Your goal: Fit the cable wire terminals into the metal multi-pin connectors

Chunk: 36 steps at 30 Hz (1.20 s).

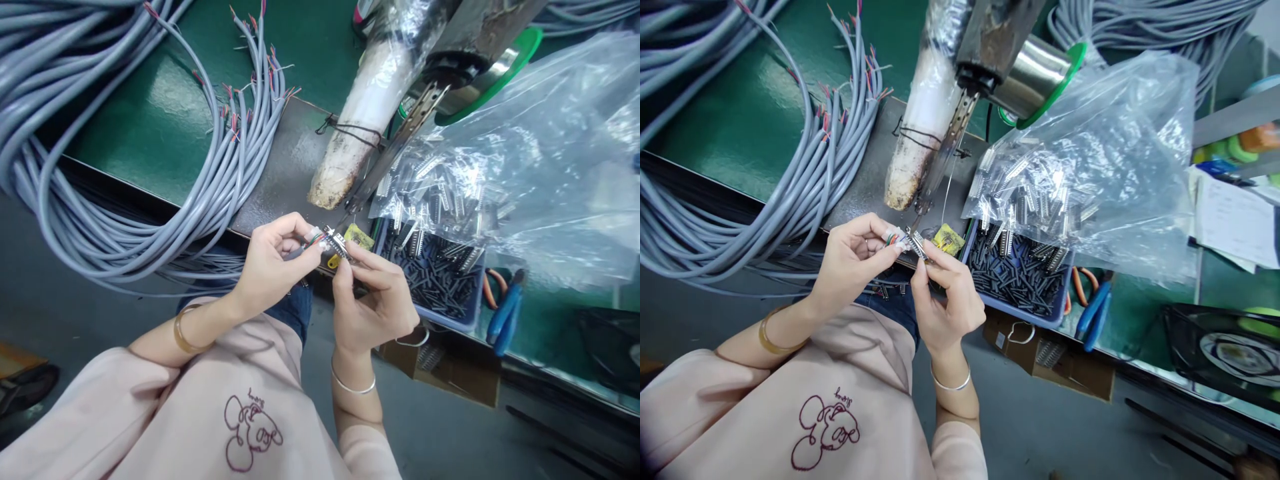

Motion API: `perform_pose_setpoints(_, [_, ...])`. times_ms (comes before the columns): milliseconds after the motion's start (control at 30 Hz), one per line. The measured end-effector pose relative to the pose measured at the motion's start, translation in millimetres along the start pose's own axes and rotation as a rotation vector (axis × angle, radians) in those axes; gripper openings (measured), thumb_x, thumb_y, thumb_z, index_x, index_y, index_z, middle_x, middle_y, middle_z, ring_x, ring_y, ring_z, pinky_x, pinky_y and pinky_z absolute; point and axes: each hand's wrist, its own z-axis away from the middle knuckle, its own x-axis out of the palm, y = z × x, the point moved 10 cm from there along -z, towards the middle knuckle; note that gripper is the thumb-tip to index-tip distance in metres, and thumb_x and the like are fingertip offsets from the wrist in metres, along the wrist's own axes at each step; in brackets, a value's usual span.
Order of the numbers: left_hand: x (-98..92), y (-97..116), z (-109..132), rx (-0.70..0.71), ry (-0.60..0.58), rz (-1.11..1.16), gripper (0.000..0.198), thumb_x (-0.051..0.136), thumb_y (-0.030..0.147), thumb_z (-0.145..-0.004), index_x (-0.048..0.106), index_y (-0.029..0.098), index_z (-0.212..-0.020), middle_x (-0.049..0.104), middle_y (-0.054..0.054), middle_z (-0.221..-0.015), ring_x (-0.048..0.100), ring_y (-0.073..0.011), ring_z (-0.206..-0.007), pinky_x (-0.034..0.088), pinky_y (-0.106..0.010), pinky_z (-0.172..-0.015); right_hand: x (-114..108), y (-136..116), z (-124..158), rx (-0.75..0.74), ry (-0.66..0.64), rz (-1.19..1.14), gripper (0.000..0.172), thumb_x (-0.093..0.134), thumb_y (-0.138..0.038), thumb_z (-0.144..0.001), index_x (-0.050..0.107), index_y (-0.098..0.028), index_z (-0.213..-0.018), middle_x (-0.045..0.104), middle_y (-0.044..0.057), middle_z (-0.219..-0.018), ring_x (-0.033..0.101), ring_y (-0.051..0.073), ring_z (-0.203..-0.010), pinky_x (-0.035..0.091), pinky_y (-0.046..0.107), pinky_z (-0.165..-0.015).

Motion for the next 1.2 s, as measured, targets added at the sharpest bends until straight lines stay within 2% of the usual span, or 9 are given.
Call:
perform_pose_setpoints(167, [-0.1, 0.9, -0.1, 0.035, 0.011, -0.038, 0.016, 0.07, 0.016, -0.072, 0.056, 0.018, -0.064, 0.055, 0.002, -0.061, 0.048, -0.0063, -0.053, 0.034, -0.017, -0.044, 2.3, -0.8, -0.6, -0.034, -0.031, 0.022, 0.016, 0.074, -0.01, -0.085, 0.062, -0.02, -0.086, 0.08, 0.002, -0.099, 0.077, 0.014, -0.088, 0.063, 0.027, -0.078])
perform_pose_setpoints(467, [-1.2, 11.3, -2.6, 0.074, 0.036, -0.073, 0.015, 0.07, 0.016, -0.074, 0.058, 0.018, -0.065, 0.056, 0.002, -0.061, 0.047, -0.0064, -0.052, 0.035, -0.017, -0.044, 3.7, -8.5, -10.8, -0.062, -0.028, 0.051, 0.016, 0.076, -0.01, -0.083, 0.064, -0.021, -0.084, 0.08, 0.002, -0.099, 0.077, 0.016, -0.089, 0.063, 0.029, -0.08])
perform_pose_setpoints(733, [-0.3, -3.5, -2.7, -0.011, -0.012, -0.028, 0.015, 0.073, 0.016, -0.07, 0.058, 0.017, -0.066, 0.058, 0.002, -0.062, 0.049, -0.0058, -0.053, 0.039, -0.015, -0.047, 4.8, -13.2, 0.0, -0.136, -0.091, 0.114, 0.016, 0.075, -0.011, -0.084, 0.062, -0.02, -0.084, 0.08, 0.003, -0.1, 0.077, 0.013, -0.086, 0.062, 0.023, -0.076])
perform_pose_setpoints(800, [0.0, -2.2, -1.2, -0.011, -0.029, -0.006, 0.014, 0.074, 0.014, -0.07, 0.061, 0.017, -0.072, 0.062, 0.002, -0.067, 0.051, -0.0054, -0.055, 0.041, -0.015, -0.048, 0.6, -8.5, 0.3, -0.091, -0.052, 0.083, 0.016, 0.075, -0.01, -0.084, 0.062, -0.02, -0.084, 0.08, 0.002, -0.098, 0.077, 0.013, -0.086, 0.062, 0.023, -0.076])
perform_pose_setpoints(867, [0.6, 0.1, 1.1, -0.005, -0.053, 0.019, 0.014, 0.075, 0.014, -0.07, 0.063, 0.016, -0.078, 0.065, 0.001, -0.07, 0.052, -0.0054, -0.055, 0.043, -0.014, -0.049, -1.6, 2.3, 0.2, 0.024, -0.027, 0.001, 0.016, 0.074, -0.01, -0.085, 0.063, -0.02, -0.084, 0.079, 0.001, -0.096, 0.076, 0.014, -0.086, 0.063, 0.024, -0.074])
perform_pose_setpoints(933, [1.1, 1.1, 3.6, -0.006, -0.071, 0.018, 0.013, 0.076, 0.016, -0.072, 0.065, 0.016, -0.079, 0.065, 0.001, -0.069, 0.053, -0.0058, -0.055, 0.044, -0.015, -0.049, 0.2, 13.6, 1.4, 0.145, -0.035, -0.086, 0.013, 0.072, -0.011, -0.087, 0.063, -0.02, -0.084, 0.077, 0.001, -0.095, 0.076, 0.015, -0.089, 0.063, 0.026, -0.073])
perform_pose_setpoints(1000, [-0.1, 0.5, 5.5, -0.007, -0.065, -0.002, 0.012, 0.077, 0.018, -0.072, 0.066, 0.016, -0.076, 0.063, 0.001, -0.065, 0.051, -0.0061, -0.053, 0.043, -0.016, -0.048, 2.5, 18.6, 2.4, 0.203, -0.053, -0.121, 0.012, 0.07, -0.013, -0.089, 0.062, -0.02, -0.083, 0.076, 0.001, -0.095, 0.076, 0.016, -0.09, 0.064, 0.028, -0.073])
perform_pose_setpoints(1200, [-4.5, -3.2, 5.2, 0.004, 0.011, -0.004, 0.012, 0.077, 0.018, -0.071, 0.064, 0.017, -0.072, 0.056, 0.004, -0.057, 0.046, -0.0055, -0.048, 0.034, -0.017, -0.043, 4.8, 6.8, -2.6, 0.084, -0.078, -0.073, 0.012, 0.072, -0.012, -0.087, 0.064, -0.021, -0.084, 0.077, 0.001, -0.096, 0.076, 0.015, -0.089, 0.064, 0.029, -0.074])
